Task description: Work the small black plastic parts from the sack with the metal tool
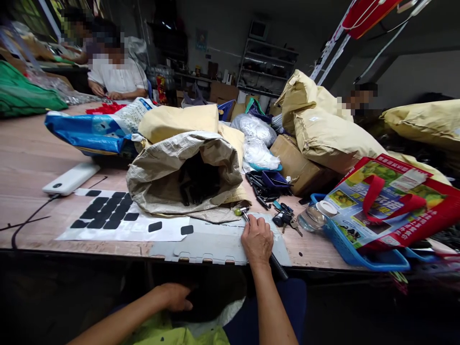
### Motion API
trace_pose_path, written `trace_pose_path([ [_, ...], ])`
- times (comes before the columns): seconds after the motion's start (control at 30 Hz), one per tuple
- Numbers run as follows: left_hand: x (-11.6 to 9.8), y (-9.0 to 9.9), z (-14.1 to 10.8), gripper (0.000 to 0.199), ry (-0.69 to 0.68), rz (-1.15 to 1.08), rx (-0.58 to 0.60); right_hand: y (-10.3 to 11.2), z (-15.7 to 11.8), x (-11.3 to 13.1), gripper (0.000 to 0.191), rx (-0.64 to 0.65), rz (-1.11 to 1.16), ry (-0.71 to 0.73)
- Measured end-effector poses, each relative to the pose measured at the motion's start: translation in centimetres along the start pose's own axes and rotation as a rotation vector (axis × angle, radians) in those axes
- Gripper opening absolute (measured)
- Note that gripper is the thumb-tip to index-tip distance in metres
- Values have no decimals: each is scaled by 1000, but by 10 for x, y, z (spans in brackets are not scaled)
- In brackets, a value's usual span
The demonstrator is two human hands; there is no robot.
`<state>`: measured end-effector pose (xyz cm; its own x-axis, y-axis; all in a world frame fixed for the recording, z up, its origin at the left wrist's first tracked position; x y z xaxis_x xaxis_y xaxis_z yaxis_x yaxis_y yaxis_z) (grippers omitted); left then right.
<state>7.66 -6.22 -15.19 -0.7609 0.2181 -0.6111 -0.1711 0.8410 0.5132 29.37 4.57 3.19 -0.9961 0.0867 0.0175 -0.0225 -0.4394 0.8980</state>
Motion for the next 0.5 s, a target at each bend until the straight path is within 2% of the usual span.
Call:
trace_pose_path([
  [0.07, -26, 7, -14, 56, -59, 112, 80, 0, 0, 0, 29, 1, -2, -2],
  [0.13, -71, 24, -36, 54, -279, 146, 119, -1, 0, 0, 29, 8, -12, -6],
  [0.2, -121, 54, -67, 53, -546, 25, 124, -1, 0, 0, 29, 15, -21, -12],
  [0.27, -159, 98, -97, 56, -718, -151, 46, -1, 1, 0, 29, 20, -20, -14],
  [0.3, -171, 127, -110, 65, -761, -213, -92, -1, 1, 0, 29, 22, -17, -13],
  [0.4, -184, 210, -151, 104, -815, -244, -667, -1, 1, 0, 29, 19, -1, -8],
  [0.43, -182, 230, -162, 108, -814, -232, -821, -1, 1, -1, 29, 16, 3, -7],
  [0.5, -169, 257, -168, 94, -765, -237, -1013, -2, 1, -1, 29, 9, 4, -6],
])
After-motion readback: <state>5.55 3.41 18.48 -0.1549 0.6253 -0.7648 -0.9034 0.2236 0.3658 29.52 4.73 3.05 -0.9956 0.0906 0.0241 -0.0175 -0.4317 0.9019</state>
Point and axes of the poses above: each hand's wrist, its own z-axis towards the middle knuckle, its own y-axis out of the back of the hand, x = y × z, the point moved 8 cm from there along z, towards the middle knuckle, and after that the axes turned 3 degrees about x, right-handed, at the moved point
